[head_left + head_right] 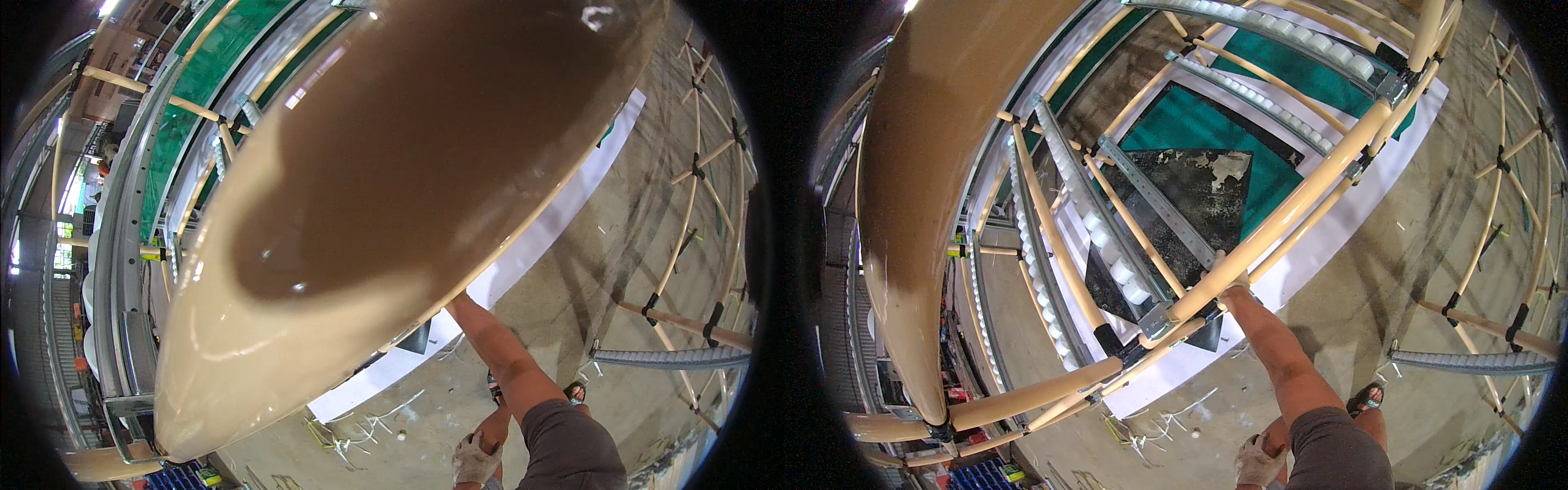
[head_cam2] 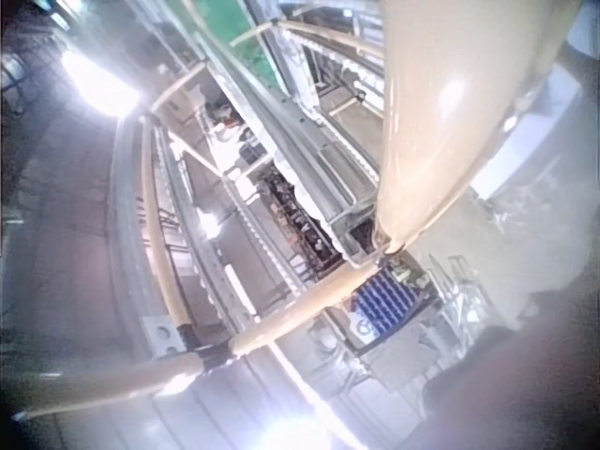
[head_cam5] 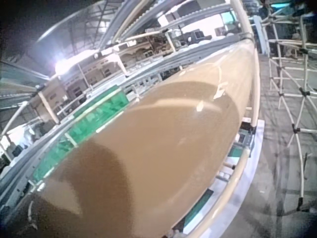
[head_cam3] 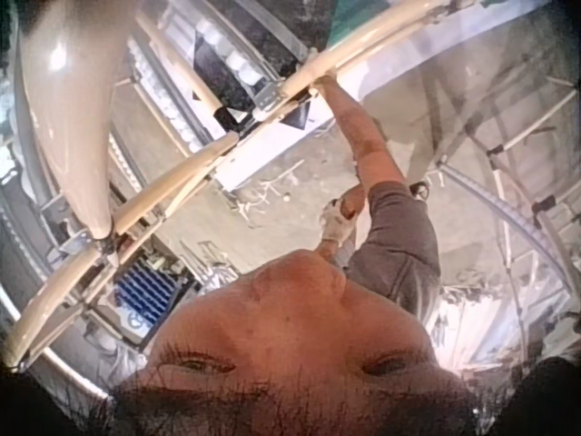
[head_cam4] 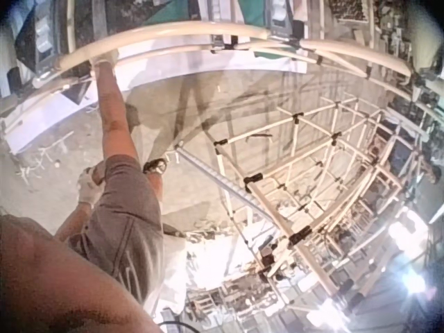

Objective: The person attaches metal roller tracks to a large wooden-pole and plastic-joint scaffold structure, then picks up additional metal roller tracks from a pile and brings them over to continue the assembly.

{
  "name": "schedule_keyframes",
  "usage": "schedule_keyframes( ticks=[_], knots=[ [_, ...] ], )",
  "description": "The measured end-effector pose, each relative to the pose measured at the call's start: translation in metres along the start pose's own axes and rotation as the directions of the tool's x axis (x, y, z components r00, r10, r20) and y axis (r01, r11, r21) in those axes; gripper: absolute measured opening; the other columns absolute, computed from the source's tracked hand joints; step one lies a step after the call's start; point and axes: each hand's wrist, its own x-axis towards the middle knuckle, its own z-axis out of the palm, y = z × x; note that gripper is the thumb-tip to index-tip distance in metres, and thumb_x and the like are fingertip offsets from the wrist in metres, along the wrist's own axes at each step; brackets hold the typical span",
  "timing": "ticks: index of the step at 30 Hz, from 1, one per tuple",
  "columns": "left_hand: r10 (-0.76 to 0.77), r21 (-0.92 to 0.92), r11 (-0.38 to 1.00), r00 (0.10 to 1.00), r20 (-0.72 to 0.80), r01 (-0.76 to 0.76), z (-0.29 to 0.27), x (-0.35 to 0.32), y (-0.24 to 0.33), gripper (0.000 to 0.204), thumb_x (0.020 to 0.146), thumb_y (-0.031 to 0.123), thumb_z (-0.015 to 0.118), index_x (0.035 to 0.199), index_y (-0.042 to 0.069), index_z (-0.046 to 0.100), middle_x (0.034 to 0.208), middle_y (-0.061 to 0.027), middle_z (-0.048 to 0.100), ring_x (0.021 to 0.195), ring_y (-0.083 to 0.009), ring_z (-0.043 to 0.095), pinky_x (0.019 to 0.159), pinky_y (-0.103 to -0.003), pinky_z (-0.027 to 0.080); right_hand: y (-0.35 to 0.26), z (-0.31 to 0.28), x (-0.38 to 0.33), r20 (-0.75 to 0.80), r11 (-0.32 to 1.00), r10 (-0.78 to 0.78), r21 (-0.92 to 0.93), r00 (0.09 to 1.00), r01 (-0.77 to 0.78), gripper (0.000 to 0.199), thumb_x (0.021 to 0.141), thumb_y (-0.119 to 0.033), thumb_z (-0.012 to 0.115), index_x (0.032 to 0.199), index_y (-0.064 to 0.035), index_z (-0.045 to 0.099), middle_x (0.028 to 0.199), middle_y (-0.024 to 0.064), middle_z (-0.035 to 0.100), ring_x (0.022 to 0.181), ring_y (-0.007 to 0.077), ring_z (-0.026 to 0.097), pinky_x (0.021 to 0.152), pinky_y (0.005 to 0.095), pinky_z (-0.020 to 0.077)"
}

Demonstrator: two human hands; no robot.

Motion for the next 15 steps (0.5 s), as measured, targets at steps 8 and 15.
schedule_keyframes(
  ticks=[8, 15],
  knots=[
    [0.011, -0.034, 0.999, 1.000, -0.018, -0.011, -0.001, 0.000, 0.000, 0.073, 0.080, 0.056, 0.069, 0.135, 0.009, 0.059, 0.134, -0.0231, 0.057, 0.125, -0.0412, 0.054, 0.106, -0.050, 0.045, -0.038, 0.028, -0.030, 0.397, -0.131, -0.332, -0.918, 0.856, 0.375, 0.059, 0.082, -0.032, 0.071, 0.117, 0.0111, 0.053, 0.099, 0.0312, 0.069, 0.097, 0.0436, 0.069, 0.084, 0.0485, 0.0568],
    [-0.012, -0.010, 1.000, 1.000, -0.007, 0.012, -0.006, 0.002, 0.000, 0.071, 0.079, 0.054, 0.070, 0.132, 0.008, 0.061, 0.131, -0.0234, 0.059, 0.121, -0.0418, 0.056, 0.102, -0.050, 0.047, -0.016, 0.035, -0.023, 0.426, -0.150, -0.313, -0.905, 0.849, 0.399, 0.055, 0.084, -0.032, 0.069, 0.117, 0.0098, 0.054, 0.094, 0.0276, 0.070, 0.089, 0.0440, 0.070, 0.081, 0.0505, 0.0569]
  ],
)
